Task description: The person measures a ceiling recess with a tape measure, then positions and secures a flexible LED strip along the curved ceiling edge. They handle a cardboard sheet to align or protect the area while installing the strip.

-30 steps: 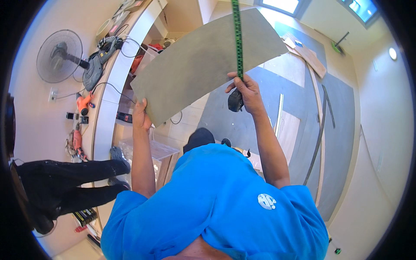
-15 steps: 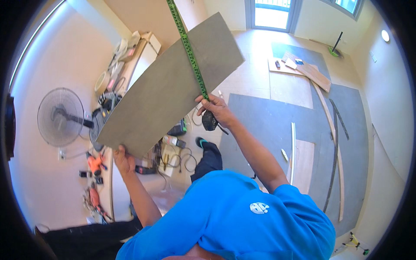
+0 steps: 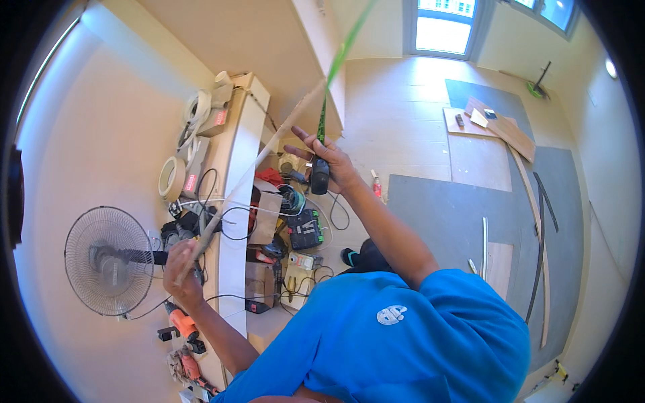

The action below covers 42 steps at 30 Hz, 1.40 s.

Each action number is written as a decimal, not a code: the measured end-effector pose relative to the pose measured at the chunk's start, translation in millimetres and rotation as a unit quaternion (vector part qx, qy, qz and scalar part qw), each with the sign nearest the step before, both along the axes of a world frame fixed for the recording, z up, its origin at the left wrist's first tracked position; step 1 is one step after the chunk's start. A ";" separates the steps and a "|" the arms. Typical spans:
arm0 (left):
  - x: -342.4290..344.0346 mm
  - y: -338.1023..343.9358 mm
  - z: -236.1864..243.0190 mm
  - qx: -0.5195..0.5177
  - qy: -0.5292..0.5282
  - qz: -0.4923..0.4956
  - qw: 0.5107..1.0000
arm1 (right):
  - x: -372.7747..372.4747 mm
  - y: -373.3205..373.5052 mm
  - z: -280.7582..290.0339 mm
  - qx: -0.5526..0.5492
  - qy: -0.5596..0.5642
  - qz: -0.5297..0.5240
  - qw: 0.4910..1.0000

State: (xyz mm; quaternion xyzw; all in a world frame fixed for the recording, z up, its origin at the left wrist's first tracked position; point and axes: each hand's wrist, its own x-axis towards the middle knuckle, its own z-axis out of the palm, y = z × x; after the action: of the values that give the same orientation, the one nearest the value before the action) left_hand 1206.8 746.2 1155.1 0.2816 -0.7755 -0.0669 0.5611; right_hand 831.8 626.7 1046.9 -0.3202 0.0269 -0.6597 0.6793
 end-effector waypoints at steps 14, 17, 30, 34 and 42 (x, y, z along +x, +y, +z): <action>1.2 -12.8 90.3 -0.185 -0.449 0.297 0.823 | 55.3 -128.8 19.1 0.101 0.013 0.033 0.994; 26.2 -26.4 52.9 -0.201 -0.370 0.449 0.788 | 51.1 -156.6 -0.1 0.065 0.093 0.082 0.990; 39.2 -94.2 -19.9 0.110 0.391 0.073 0.911 | 50.0 -238.9 47.8 0.019 0.196 0.144 0.970; -13.3 -114.8 9.0 0.145 0.481 0.151 0.852 | 34.9 -255.9 56.2 -0.043 0.240 0.132 0.961; 32.1 -137.4 41.6 0.108 0.440 0.163 0.876 | 69.1 -281.6 108.6 -0.103 0.241 0.077 0.962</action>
State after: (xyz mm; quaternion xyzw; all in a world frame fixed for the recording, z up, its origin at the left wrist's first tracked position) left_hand 1239.0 608.8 1196.8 0.4045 -0.3795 -0.1748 0.8135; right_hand 900.9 345.1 1155.5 -0.5387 0.0972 -0.5081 0.6649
